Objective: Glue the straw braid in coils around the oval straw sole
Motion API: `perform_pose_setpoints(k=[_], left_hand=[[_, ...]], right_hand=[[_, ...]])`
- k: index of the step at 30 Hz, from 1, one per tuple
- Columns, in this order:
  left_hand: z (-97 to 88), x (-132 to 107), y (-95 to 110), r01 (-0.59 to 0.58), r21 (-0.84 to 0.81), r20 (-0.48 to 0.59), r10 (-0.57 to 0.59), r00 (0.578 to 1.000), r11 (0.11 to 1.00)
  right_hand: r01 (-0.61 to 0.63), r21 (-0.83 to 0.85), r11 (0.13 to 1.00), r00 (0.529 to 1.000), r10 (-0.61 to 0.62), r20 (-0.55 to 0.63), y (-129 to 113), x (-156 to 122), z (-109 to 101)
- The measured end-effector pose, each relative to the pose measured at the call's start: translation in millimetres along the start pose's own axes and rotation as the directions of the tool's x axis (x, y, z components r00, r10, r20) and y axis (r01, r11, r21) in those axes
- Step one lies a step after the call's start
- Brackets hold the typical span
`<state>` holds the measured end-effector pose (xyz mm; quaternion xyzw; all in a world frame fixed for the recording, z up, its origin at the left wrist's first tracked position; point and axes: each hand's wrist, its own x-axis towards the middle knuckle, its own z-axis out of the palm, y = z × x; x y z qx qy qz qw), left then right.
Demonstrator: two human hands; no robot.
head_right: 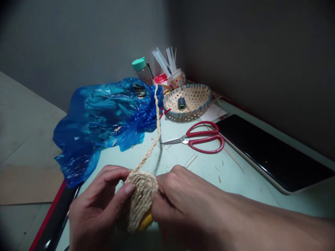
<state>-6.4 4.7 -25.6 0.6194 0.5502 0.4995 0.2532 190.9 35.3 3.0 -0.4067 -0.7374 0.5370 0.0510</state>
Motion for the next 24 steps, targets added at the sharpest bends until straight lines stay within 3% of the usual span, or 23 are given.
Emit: perform_pose_setpoints(k=[6, 9, 12, 14, 16, 18, 19, 21, 24], left_hand=[[-5.5, 5, 3, -0.037, 0.049, 0.065, 0.034, 0.997, 0.998], [-8.9, 8, 6, -0.025, 0.074, 0.095, 0.018, 0.995, 0.997], [-10.9, 10, 6, 0.015, 0.065, 0.129, -0.023, 0.991, 0.998], [-11.4, 10, 5, 0.038, 0.06, 0.142, -0.046, 0.989, 0.997], [-11.4, 10, 4, 0.043, 0.057, 0.148, -0.051, 0.988, 0.997], [-11.5, 10, 4, 0.033, 0.049, 0.158, -0.041, 0.987, 0.998], [-11.6, 10, 3, 0.025, 0.045, 0.164, -0.033, 0.986, 0.999], [-11.9, 11, 3, -0.002, 0.048, 0.196, -0.008, 0.981, 0.999], [-12.2, 13, 3, -0.068, 0.092, 0.27, 0.04, 0.962, 0.993]], right_hand=[[0.114, 0.035, 0.993, 0.993, -0.114, 0.023, 9, 1, 4], [0.09, 0.035, 0.995, 0.996, -0.09, -0.007, 8, 3, 7], [0.066, 0.056, 0.996, 0.98, -0.054, -0.189, 9, 4, 7], [0.15, -0.044, 0.988, 0.895, -0.155, -0.418, 12, 4, 6], [0.241, -0.31, 0.92, 0.727, -0.383, -0.57, 17, 5, 5], [0.257, -0.546, 0.797, 0.59, -0.577, -0.565, 21, 6, 5], [0.251, -0.613, 0.749, 0.555, -0.63, -0.543, 22, 6, 5], [0.25, -0.661, 0.707, 0.547, -0.667, -0.506, 23, 7, 4], [0.308, -0.643, 0.701, 0.613, -0.663, -0.429, 23, 8, 2]])
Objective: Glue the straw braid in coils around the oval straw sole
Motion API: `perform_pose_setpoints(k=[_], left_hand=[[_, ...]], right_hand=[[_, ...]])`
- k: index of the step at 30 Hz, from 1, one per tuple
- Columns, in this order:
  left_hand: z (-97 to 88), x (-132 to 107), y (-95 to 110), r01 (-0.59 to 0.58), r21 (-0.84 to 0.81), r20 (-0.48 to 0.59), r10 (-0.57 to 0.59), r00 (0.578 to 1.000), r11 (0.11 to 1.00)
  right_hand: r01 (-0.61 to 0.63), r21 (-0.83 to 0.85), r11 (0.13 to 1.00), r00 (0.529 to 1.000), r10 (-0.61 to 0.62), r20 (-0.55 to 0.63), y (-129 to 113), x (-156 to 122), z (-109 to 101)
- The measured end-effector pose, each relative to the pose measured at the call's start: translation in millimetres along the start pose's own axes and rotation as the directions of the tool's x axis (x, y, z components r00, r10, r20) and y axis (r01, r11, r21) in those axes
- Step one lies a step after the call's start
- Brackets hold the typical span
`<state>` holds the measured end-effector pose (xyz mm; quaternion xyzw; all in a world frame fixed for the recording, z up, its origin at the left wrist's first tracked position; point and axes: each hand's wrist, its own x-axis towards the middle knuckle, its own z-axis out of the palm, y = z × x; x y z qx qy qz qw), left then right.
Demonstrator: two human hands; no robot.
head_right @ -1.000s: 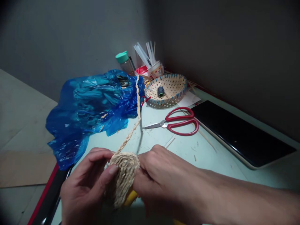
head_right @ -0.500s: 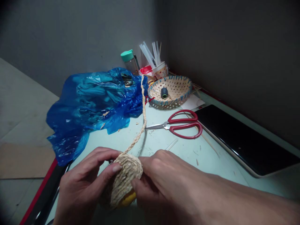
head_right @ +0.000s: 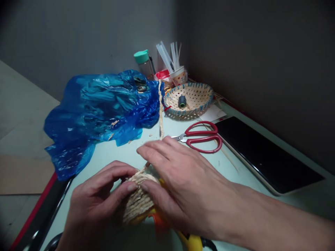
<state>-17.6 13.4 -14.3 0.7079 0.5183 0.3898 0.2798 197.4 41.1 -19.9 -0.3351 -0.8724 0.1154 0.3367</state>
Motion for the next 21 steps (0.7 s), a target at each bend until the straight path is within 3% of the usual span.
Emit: perform_pose_setpoints(k=[4, 7, 14, 21], left_hand=[[2.7, 1, 0, -0.021, 0.093, 0.025, 0.019, 1.0, 0.995], [8.0, 0, 3, 0.039, 0.128, -0.022, -0.037, 0.999, 0.991], [16.8, -1, 16, 0.254, 0.113, -0.097, -0.243, 0.965, 0.961], [16.9, 2, 11, 0.201, 0.086, -0.047, -0.198, 0.979, 0.976]], right_hand=[[-0.029, 0.162, 0.986, 0.988, 0.004, 0.154, 3, 0, -1], [-0.043, 0.257, 0.966, 0.992, 0.01, 0.129, 4, 0, -1], [-0.253, 0.35, 0.902, 0.967, 0.22, 0.131, -1, 0, 5], [-0.211, 0.368, 0.905, 0.976, 0.176, 0.127, 5, -3, 6]])
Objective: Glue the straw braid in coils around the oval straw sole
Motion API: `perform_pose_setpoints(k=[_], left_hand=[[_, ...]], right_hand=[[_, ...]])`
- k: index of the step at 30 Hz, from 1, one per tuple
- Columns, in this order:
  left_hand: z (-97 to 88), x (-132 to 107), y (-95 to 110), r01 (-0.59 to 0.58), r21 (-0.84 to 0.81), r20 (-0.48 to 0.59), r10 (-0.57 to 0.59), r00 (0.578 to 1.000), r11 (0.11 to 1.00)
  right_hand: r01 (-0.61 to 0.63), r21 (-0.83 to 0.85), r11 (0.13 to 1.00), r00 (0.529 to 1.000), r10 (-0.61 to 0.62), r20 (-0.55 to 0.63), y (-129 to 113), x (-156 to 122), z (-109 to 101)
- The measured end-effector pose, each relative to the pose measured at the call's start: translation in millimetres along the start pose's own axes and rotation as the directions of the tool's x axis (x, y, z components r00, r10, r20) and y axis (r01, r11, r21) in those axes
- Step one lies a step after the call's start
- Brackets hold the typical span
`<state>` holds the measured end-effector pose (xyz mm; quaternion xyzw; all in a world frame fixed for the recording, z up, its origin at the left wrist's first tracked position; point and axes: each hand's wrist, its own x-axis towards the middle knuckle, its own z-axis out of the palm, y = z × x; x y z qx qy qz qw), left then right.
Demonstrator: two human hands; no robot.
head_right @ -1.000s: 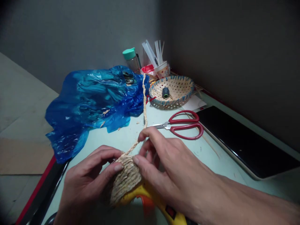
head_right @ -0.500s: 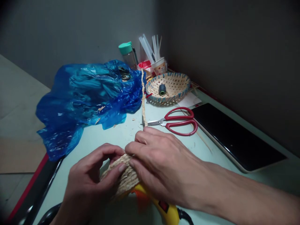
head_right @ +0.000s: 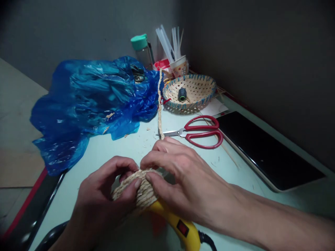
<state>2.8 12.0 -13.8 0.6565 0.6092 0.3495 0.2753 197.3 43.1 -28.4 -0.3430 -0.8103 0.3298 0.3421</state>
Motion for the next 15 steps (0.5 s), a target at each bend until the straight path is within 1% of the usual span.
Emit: perform_pose_setpoints(k=[3, 5, 9, 12, 15], left_hand=[[-0.3, 2, -3, -0.008, -0.015, 0.03, 0.009, 0.999, 1.0], [-0.9, 3, -6, -0.012, -0.019, 0.048, 0.013, 0.999, 1.0], [-2.3, 6, -12, -0.04, -0.048, 0.119, 0.045, 0.992, 0.998], [-3.2, 8, -18, -0.036, -0.094, 0.14, 0.049, 0.989, 0.995], [-4.2, 10, -22, -0.025, -0.119, 0.155, 0.044, 0.987, 0.993]], right_hand=[[-0.005, -0.024, 1.0, 0.994, 0.008, 0.106, 1, 2, -5], [-0.014, -0.037, 0.999, 0.982, 0.021, 0.186, 1, 4, -9], [-0.035, 0.059, 0.998, 0.955, 0.016, 0.297, 3, 7, -13], [-0.064, 0.072, 0.995, 0.943, 0.037, 0.332, 2, 7, -13], [-0.07, 0.038, 0.997, 0.955, 0.056, 0.293, -1, 7, -11]])
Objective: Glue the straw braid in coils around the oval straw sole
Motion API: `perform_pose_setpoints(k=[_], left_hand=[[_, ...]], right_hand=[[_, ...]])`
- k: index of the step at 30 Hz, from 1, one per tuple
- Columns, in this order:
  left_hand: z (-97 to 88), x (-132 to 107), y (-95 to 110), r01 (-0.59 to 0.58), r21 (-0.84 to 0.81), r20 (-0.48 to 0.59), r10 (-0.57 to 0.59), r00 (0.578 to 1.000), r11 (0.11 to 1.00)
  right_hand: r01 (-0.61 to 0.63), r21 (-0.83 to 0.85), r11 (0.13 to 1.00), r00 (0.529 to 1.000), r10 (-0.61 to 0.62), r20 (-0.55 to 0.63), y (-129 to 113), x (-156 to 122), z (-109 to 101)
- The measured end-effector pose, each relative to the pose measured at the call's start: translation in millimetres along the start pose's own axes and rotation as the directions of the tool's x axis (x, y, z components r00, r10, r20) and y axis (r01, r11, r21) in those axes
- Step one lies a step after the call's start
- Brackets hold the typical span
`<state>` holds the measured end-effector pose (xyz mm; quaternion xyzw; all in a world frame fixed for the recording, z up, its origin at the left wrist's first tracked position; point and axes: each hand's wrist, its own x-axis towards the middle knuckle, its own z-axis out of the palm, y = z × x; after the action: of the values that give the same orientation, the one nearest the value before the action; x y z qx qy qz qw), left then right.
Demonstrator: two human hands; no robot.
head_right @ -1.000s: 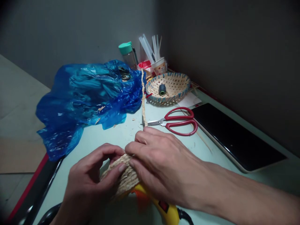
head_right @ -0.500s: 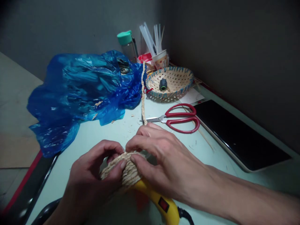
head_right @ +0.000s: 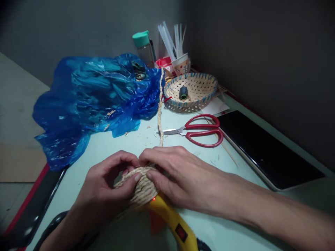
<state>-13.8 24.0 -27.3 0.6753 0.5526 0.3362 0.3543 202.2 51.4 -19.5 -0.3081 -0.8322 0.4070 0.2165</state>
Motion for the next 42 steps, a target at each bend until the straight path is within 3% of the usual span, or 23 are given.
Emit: perform_pose_setpoints(k=[11, 13, 15, 18, 21, 23, 26, 29, 31, 33, 38, 42], left_hand=[[1.3, -1, 2, -0.037, -0.013, 0.018, 0.037, 0.999, 0.999], [-2.8, -2, 3, -0.041, -0.122, 0.021, 0.044, 0.999, 0.992], [-9.1, -1, 4, -0.037, -0.334, -0.023, 0.031, 0.999, 0.942], [-19.7, 3, 9, -0.046, -0.68, -0.152, -0.08, 0.985, 0.731], [-29.2, 8, 12, -0.095, -0.857, -0.253, -0.253, 0.934, 0.506], [-35.5, 11, 10, -0.135, -0.88, -0.32, -0.359, 0.877, 0.455], [-46.9, 14, 2, -0.209, -0.823, -0.476, -0.439, 0.762, 0.528], [-58.0, 16, -8, -0.284, -0.638, -0.679, -0.348, 0.647, 0.716], [-61.4, 17, -11, -0.293, -0.537, -0.74, -0.275, 0.613, 0.791], [-59.3, 16, -11, -0.253, -0.52, -0.719, -0.258, 0.645, 0.816], [-40.0, 13, -7, -0.087, -0.511, -0.526, -0.231, 0.819, 0.855], [-32.4, 8, -10, 0.022, -0.524, -0.418, -0.279, 0.864, 0.851]], right_hand=[[-0.057, 0.108, 0.993, 0.989, 0.071, -0.128, -2, 3, 9], [-0.076, 0.081, 0.994, 0.986, 0.087, -0.141, -2, 2, 10], [-0.091, 0.046, 0.995, 0.985, 0.097, -0.142, -2, 1, 10], [-0.116, 0.057, 0.992, 0.981, 0.124, -0.148, -2, 1, 9], [-0.122, 0.105, 0.987, 0.976, 0.139, -0.166, -3, 0, 8], [-0.11, 0.105, 0.988, 0.974, 0.128, -0.186, -3, -1, 7], [-0.106, 0.077, 0.991, 0.961, 0.122, -0.248, 2, 0, 3], [-0.099, 0.116, 0.988, 0.927, 0.134, -0.35, 8, 3, -3], [-0.08, 0.163, 0.983, 0.903, 0.14, -0.407, 10, 4, -8], [-0.065, 0.187, 0.98, 0.886, 0.143, -0.44, 10, 3, -12], [-0.045, 0.225, 0.973, 0.87, 0.149, -0.47, 3, -1, -14], [-0.009, 0.219, 0.976, 0.843, 0.125, -0.524, -5, -1, -14]])
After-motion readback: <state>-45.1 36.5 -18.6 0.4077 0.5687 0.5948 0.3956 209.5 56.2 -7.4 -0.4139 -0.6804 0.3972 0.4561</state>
